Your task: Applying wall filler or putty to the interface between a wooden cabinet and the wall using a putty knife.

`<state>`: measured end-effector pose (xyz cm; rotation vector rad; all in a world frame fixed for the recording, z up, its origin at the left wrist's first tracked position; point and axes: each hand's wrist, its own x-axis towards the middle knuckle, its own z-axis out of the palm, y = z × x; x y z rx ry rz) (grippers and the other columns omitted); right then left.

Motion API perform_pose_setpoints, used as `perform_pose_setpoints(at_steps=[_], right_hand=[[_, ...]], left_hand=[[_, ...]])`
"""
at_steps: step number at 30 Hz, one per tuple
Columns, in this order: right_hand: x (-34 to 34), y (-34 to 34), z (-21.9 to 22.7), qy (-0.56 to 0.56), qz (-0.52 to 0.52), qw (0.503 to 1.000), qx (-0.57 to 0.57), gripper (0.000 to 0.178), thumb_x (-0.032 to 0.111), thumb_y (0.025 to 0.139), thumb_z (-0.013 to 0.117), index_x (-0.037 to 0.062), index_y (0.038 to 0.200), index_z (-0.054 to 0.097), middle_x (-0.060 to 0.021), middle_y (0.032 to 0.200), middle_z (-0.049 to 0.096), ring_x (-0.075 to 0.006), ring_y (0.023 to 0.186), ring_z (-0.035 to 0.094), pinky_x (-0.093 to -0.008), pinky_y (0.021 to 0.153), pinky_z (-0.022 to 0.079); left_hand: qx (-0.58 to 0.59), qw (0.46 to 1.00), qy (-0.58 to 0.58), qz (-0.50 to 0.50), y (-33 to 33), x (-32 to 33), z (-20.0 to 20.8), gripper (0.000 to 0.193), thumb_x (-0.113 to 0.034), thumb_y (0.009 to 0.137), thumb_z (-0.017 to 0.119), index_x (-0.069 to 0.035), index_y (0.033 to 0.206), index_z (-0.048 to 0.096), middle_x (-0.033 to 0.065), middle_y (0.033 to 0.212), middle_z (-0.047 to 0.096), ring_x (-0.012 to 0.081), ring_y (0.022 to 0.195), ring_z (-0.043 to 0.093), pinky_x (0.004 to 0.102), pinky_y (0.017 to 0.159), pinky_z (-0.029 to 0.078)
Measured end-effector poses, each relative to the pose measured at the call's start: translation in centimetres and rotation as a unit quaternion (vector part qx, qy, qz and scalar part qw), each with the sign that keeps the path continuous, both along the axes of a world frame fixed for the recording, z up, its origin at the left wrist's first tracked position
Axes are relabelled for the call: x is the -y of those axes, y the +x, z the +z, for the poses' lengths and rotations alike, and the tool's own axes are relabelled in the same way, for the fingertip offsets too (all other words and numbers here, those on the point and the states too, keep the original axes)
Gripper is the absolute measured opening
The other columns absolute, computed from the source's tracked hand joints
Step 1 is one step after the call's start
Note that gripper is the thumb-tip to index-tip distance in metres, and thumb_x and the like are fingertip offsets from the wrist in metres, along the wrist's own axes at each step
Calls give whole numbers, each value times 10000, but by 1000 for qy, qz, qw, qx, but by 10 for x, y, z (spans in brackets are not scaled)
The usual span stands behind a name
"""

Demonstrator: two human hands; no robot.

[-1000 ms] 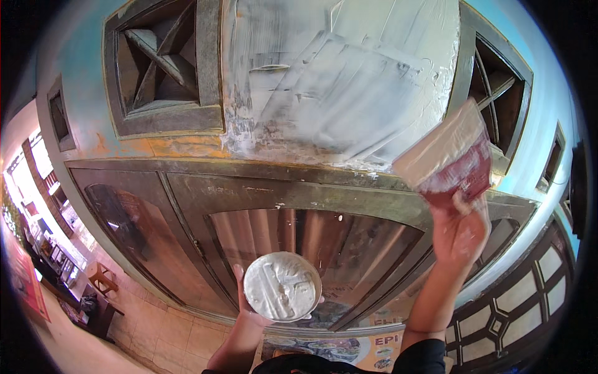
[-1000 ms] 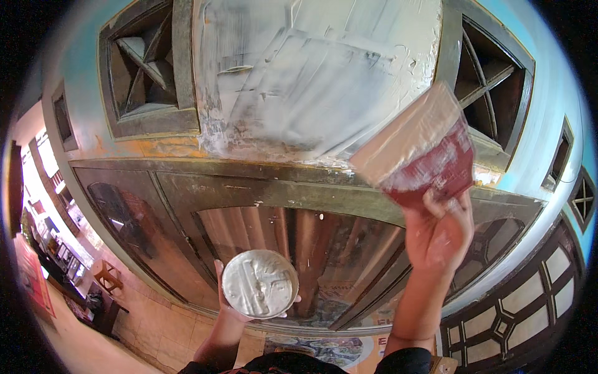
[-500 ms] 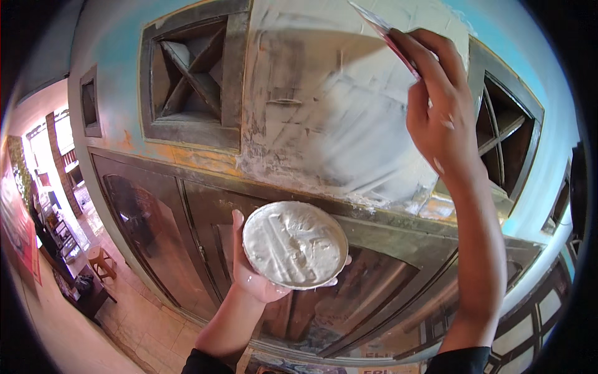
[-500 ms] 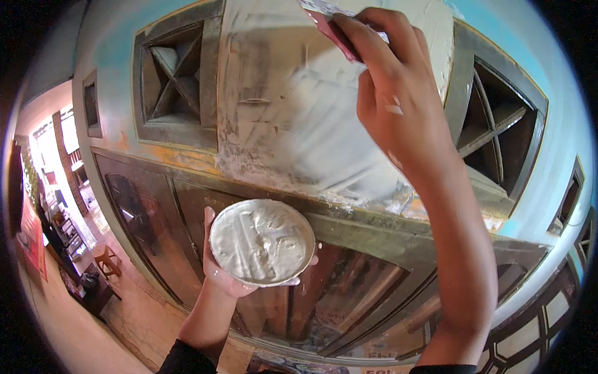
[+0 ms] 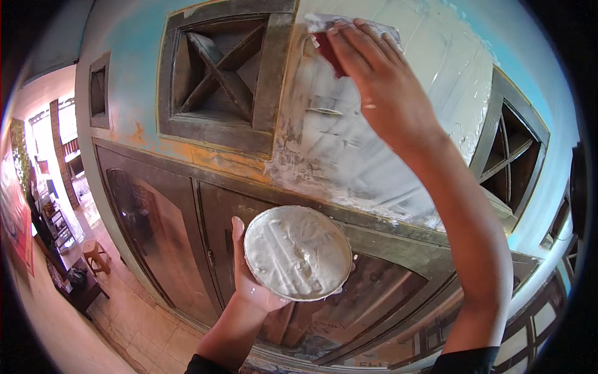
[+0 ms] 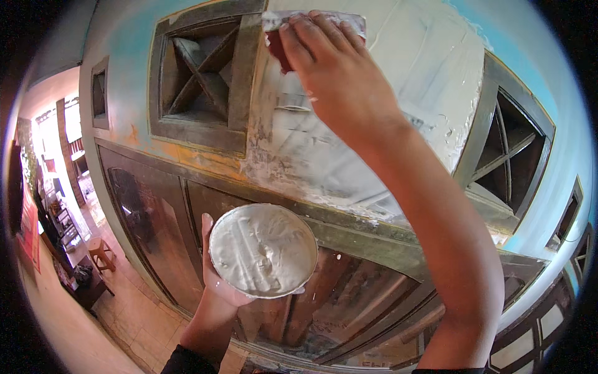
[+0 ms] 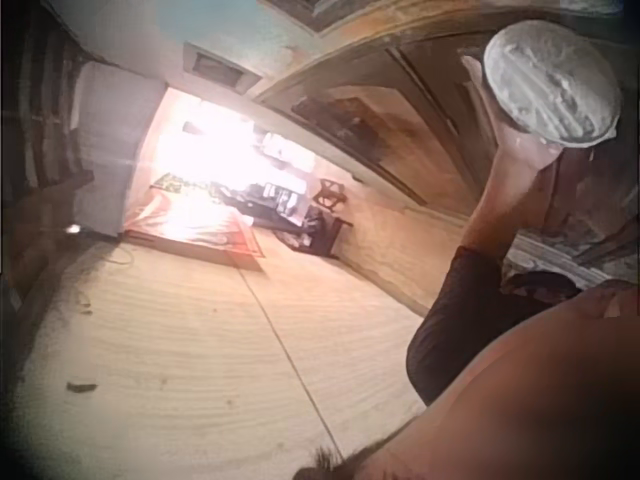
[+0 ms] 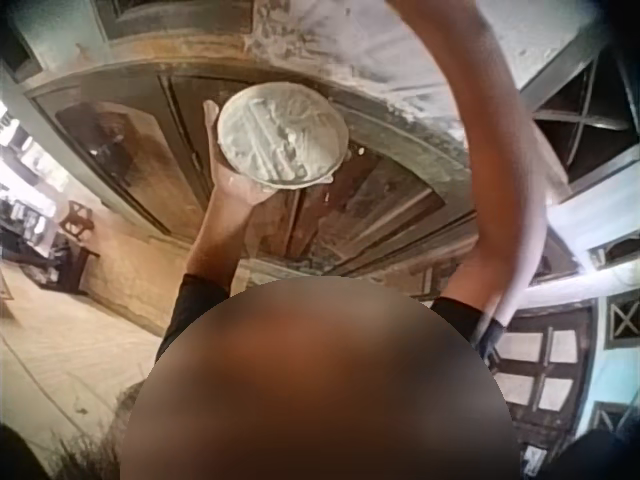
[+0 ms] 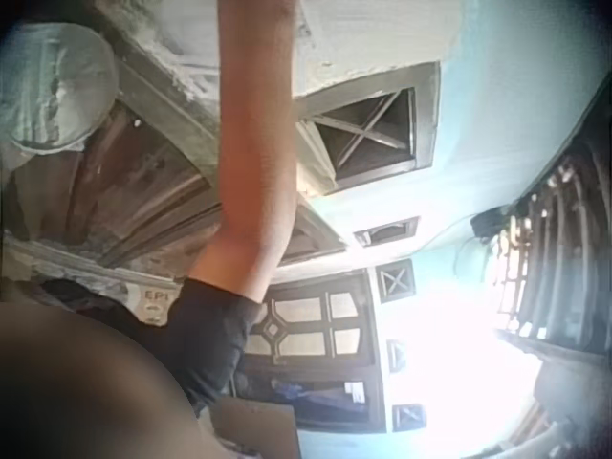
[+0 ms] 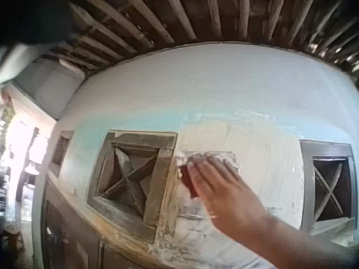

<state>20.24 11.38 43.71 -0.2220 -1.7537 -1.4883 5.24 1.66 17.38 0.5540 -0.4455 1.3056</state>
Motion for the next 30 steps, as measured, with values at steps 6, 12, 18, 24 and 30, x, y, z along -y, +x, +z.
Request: perform_pose_setpoints(at_steps=[6, 12, 18, 24, 30], right_hand=[[-19, -36, -19, 15, -98, 995, -24, 579, 92, 889, 635, 35, 1453, 516, -138, 1496, 491, -323, 1424, 439, -529, 1184, 351], [-28, -50, -37, -48, -129, 990, -16, 613, 134, 901, 637, 29, 1484, 479, -146, 1553, 436, -368, 1456, 386, -602, 1179, 323], [-34, -54, -36, -126, -127, 984, -26, 604, 108, 943, 596, 5, 1516, 435, -169, 1593, 388, -422, 1483, 333, -650, 1167, 307], [-36, -51, -42, -126, -134, 982, -30, 601, 106, 955, 578, -6, 1523, 419, -181, 1607, 368, -435, 1497, 311, -659, 1168, 302], [-28, -56, -64, -152, -123, 979, -51, 631, 93, 911, 607, -11, 1510, 437, -191, 1595, 380, -461, 1483, 320, -664, 1149, 329]], left_hand=[[-23, 999, -39, 27, -29, 8, -9, 972, -839, 916, 377, -62, 1491, 484, 192, 1483, 532, 409, 1326, 534, 601, 1107, 417], [-34, 994, -84, 54, -44, 6, -10, 870, -756, 969, 404, -37, 1440, 542, 196, 1418, 593, 407, 1268, 586, 593, 1081, 452], [-15, 995, -99, -7, -52, -3, -16, 954, -844, 885, 451, -77, 1448, 529, 172, 1440, 555, 396, 1290, 540, 578, 1103, 418], [106, 979, -98, -142, -58, -6, -25, 945, -843, 876, 473, -92, 1446, 535, 174, 1455, 540, 405, 1301, 527, 606, 1098, 411], [36, 992, -89, -82, -58, -14, -27, 956, -836, 886, 463, -78, 1467, 506, 181, 1467, 530, 408, 1322, 519, 612, 1087, 424]])
